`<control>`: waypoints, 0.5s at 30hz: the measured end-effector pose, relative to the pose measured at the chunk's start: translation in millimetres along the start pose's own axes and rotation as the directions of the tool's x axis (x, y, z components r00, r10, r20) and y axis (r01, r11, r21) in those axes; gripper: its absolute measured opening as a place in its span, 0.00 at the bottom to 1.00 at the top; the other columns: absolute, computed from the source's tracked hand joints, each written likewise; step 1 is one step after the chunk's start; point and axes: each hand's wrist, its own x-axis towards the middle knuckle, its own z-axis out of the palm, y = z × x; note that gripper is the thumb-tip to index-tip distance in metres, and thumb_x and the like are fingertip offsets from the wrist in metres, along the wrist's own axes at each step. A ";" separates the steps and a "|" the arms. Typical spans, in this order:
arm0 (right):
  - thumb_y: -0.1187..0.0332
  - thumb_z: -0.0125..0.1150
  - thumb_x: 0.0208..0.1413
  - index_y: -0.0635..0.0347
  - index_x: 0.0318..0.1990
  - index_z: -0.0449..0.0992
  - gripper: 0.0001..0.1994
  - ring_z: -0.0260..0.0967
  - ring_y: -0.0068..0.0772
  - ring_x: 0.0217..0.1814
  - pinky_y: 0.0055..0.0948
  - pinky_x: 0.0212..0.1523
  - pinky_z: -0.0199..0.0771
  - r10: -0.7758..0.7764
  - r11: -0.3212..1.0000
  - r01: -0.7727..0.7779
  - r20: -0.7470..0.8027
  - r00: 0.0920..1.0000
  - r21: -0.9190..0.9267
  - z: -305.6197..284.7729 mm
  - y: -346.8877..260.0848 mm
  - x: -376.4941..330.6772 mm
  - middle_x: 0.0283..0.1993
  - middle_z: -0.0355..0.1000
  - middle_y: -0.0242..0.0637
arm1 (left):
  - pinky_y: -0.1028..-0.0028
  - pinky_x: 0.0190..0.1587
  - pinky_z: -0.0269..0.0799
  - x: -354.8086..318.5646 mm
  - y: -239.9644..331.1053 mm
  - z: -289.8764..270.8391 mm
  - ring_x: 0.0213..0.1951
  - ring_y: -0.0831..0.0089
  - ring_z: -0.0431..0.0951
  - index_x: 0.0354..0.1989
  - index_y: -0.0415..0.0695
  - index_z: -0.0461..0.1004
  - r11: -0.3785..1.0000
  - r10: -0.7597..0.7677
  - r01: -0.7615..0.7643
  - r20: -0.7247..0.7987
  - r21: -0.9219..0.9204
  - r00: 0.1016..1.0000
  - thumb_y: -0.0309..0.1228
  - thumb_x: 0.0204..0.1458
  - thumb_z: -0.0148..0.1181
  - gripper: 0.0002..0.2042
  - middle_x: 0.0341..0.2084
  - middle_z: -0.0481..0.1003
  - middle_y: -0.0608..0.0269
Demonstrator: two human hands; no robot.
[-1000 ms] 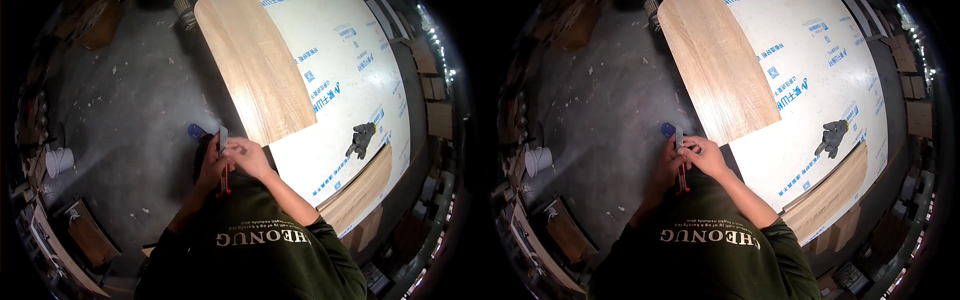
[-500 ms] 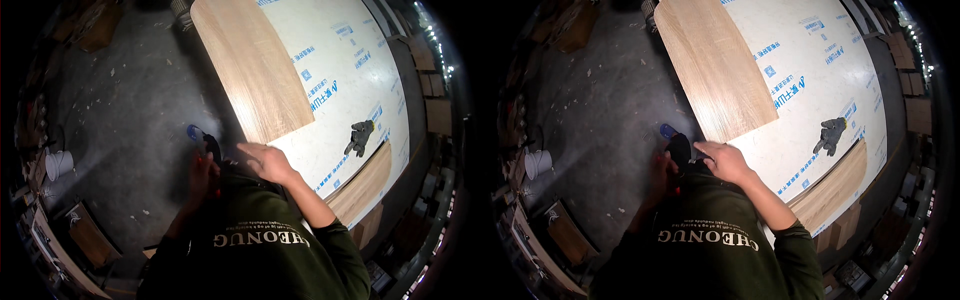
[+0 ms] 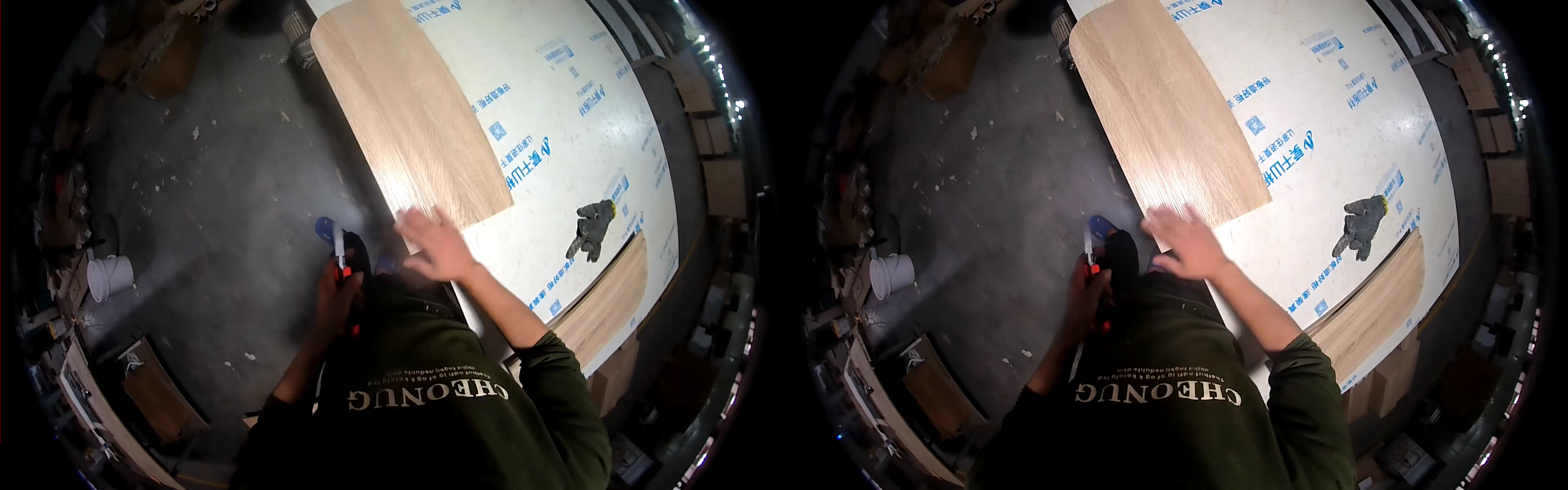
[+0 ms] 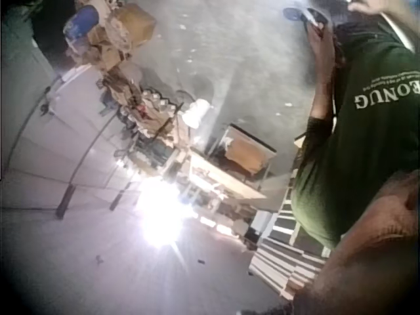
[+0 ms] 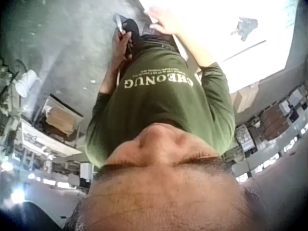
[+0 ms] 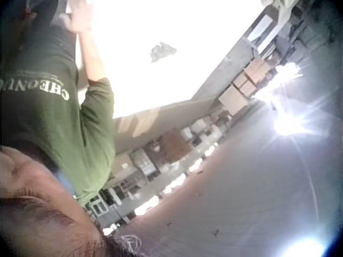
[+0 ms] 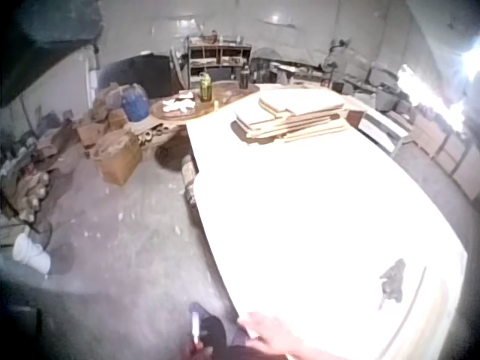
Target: Trimming the edge of a wood panel with a utility knife.
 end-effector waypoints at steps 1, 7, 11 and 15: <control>0.47 0.59 0.51 0.46 0.66 0.60 0.35 0.46 0.49 0.74 0.65 0.68 0.39 0.106 0.987 -0.118 -0.103 0.989 -0.112 -4.9 15.7 5.8 0.71 0.53 0.39 | 0.68 0.41 0.73 6.4 4.1 0.5 0.35 0.64 0.78 0.60 0.41 0.60 0.938 0.181 -0.177 0.013 0.298 0.983 0.29 0.55 0.57 0.24 0.35 0.75 0.54; 0.45 0.54 0.53 0.45 0.67 0.59 0.34 0.36 0.49 0.77 0.62 0.70 0.30 0.464 0.772 -0.604 -0.476 0.747 -0.196 -33.1 68.4 47.0 0.73 0.47 0.44 | 0.59 0.46 0.73 24.7 0.3 35.0 0.45 0.53 0.77 0.57 0.50 0.64 0.596 0.228 -0.212 0.090 0.775 0.969 0.42 0.54 0.59 0.24 0.46 0.73 0.49; 0.46 0.54 0.53 0.44 0.67 0.60 0.34 0.36 0.50 0.77 0.61 0.71 0.30 0.473 0.776 -0.608 -0.484 0.737 -0.168 -30.6 66.9 48.1 0.73 0.48 0.42 | 0.56 0.42 0.73 31.0 -13.4 47.9 0.41 0.51 0.77 0.53 0.50 0.66 0.442 0.298 -0.348 0.231 0.827 0.926 0.44 0.54 0.58 0.20 0.41 0.73 0.49; 0.47 0.54 0.53 0.46 0.66 0.62 0.33 0.38 0.51 0.76 0.61 0.70 0.32 0.441 0.794 -0.588 -0.520 0.731 -0.153 -29.1 70.3 45.2 0.72 0.49 0.43 | 0.54 0.36 0.73 35.5 -19.1 51.6 0.37 0.48 0.77 0.49 0.51 0.69 0.331 0.393 -0.378 0.237 0.865 0.889 0.45 0.55 0.56 0.17 0.36 0.73 0.49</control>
